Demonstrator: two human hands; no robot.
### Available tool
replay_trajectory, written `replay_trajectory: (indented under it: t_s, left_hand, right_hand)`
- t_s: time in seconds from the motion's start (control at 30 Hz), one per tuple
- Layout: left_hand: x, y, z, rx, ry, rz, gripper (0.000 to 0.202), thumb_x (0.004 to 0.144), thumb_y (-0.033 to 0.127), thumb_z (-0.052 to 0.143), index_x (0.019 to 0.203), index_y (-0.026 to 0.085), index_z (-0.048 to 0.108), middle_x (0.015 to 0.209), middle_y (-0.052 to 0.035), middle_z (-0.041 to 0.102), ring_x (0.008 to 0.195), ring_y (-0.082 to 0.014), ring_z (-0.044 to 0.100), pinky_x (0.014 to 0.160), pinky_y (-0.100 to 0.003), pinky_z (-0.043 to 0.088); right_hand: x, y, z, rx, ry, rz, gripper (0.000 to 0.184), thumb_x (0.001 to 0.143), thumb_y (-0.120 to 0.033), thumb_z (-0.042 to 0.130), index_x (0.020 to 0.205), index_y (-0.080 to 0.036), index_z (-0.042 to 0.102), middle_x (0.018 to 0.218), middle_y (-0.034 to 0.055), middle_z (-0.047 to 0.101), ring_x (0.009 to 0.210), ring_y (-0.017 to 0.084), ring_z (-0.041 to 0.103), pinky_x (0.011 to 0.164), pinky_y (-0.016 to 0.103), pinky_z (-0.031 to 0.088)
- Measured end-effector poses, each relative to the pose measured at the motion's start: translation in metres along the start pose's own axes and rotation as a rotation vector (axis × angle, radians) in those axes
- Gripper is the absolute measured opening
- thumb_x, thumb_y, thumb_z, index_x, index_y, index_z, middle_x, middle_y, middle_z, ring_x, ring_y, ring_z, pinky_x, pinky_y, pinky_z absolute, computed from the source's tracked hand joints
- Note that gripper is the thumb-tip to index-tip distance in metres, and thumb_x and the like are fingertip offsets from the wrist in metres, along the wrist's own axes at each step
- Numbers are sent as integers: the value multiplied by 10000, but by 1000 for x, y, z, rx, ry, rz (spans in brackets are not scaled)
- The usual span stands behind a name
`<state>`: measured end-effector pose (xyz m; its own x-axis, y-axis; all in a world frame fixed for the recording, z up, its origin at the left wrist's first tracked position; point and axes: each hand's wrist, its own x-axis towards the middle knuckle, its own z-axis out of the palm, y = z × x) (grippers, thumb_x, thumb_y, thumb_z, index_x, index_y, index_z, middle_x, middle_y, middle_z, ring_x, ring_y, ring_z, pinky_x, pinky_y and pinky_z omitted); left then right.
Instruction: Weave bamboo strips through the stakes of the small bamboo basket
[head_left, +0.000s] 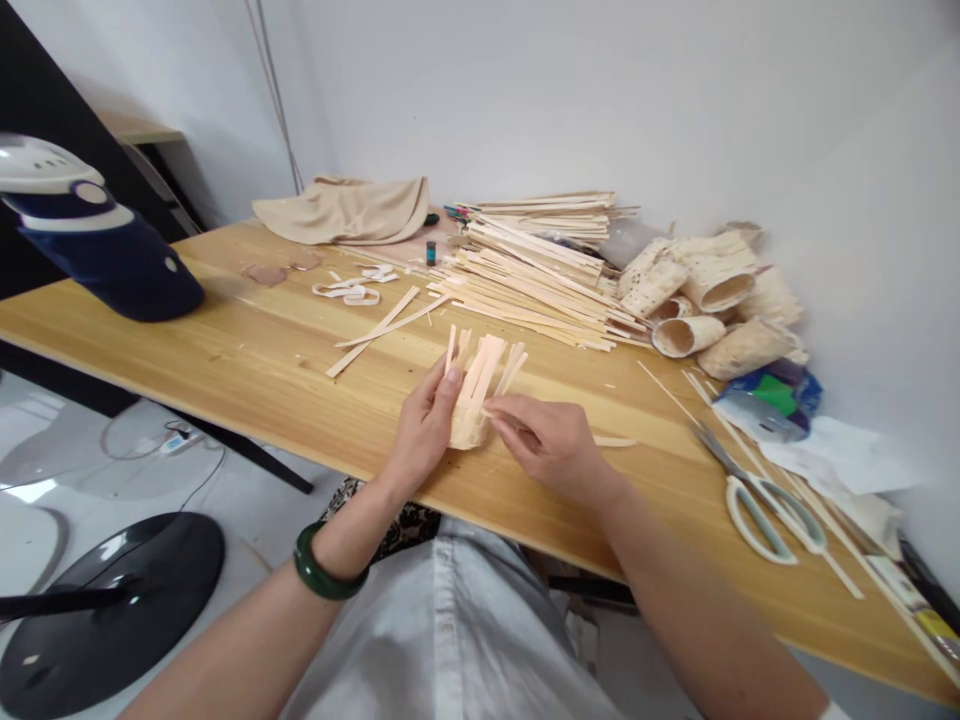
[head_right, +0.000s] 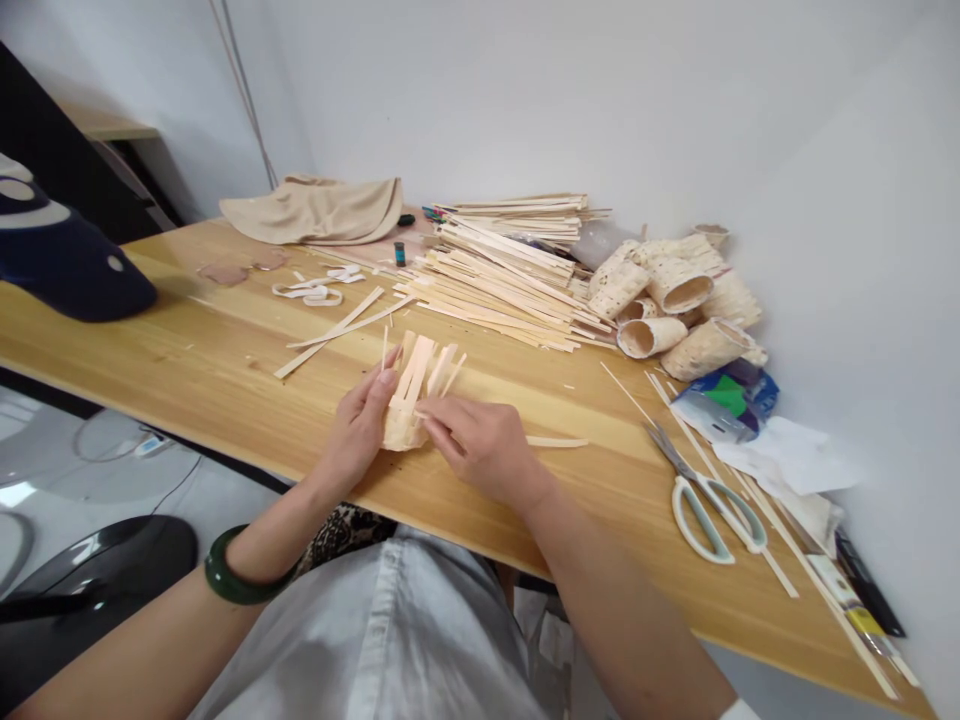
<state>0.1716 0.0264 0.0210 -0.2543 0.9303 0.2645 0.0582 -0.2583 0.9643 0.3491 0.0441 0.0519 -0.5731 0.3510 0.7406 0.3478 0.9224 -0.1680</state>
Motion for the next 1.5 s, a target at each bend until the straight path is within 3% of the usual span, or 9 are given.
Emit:
replay_trajectory:
  t_s: [0.27, 0.4, 0.6, 0.8, 0.97, 1.1, 1.27, 1.4, 1.5]
  left_hand:
    - [0, 2, -2, -114, -102, -19, 550, 971, 539, 571, 1416, 220, 626, 1511, -106, 625, 1464, -304, 510, 1226, -459, 386]
    - [-3, -4, -6, -96, -66, 77, 584, 957, 486, 629, 1501, 307, 515, 1612, -117, 492, 1409, -302, 563, 1186, -506, 432]
    - [-2, 4, -18, 84, -39, 268, 194, 987, 357, 621, 1002, 235, 770, 1484, -109, 573, 1353, -276, 602, 1180, -488, 454]
    - [5, 22, -27, 373, -145, 334, 304, 992, 357, 575, 1202, 226, 751, 1533, -147, 536, 1406, -290, 555, 1153, -500, 492]
    - [8, 36, -28, 522, -236, 234, 260, 947, 373, 566, 1006, 177, 727, 1582, -205, 474, 1482, -349, 467, 1227, -588, 369]
    - [9, 43, -27, 371, -205, 44, 189, 856, 393, 659, 845, 208, 626, 1515, -201, 512, 1450, -364, 493, 1091, -568, 516]
    - [9, 43, -28, 223, -192, 124, 219, 808, 413, 750, 813, 212, 665, 1466, -165, 547, 1375, -355, 550, 897, -454, 619]
    - [11, 41, -33, 266, -248, 123, 200, 799, 408, 770, 824, 219, 712, 1492, -156, 549, 1402, -363, 531, 1017, -517, 564]
    - [14, 43, -38, 304, -296, 131, 198, 789, 385, 782, 722, 225, 686, 1512, -124, 562, 1411, -357, 532, 1193, -573, 402]
  right_hand:
    - [-2, 1, 1, -162, 22, -13, 131, 1015, -173, 573, 1082, -185, 685, 930, 70, 842, 705, 160, 782, 625, 238, 563]
    - [-5, 6, 2, -123, -9, 50, 159, 1022, -196, 567, 1132, -186, 682, 925, 63, 839, 683, 152, 775, 609, 231, 556]
    - [-7, 8, -1, -151, 5, -13, 134, 1011, -192, 590, 1085, -192, 702, 953, 72, 844, 800, 173, 802, 699, 248, 592]
    - [-4, 6, -4, -160, -2, -68, 128, 1005, -173, 594, 1058, -199, 707, 912, 54, 841, 782, 168, 793, 701, 259, 592]
    - [-3, 5, -3, -124, -8, -88, 109, 996, -157, 604, 1038, -180, 702, 876, 47, 832, 746, 156, 782, 664, 251, 570]
    - [-3, 5, -1, -113, -11, -43, 110, 996, -167, 602, 1040, -194, 699, 909, 53, 835, 759, 163, 789, 683, 253, 580]
    - [-4, 7, 1, -91, -1, -18, 123, 1002, -173, 592, 1080, -195, 684, 957, 74, 838, 808, 180, 799, 721, 268, 603]
    - [-4, 7, 2, -55, 3, -22, 97, 996, -158, 602, 1052, -196, 671, 940, 69, 833, 785, 171, 790, 702, 257, 598]
    - [-4, 5, 2, -25, -8, -16, 88, 999, -167, 596, 1038, -203, 667, 923, 60, 828, 768, 164, 784, 690, 252, 595]
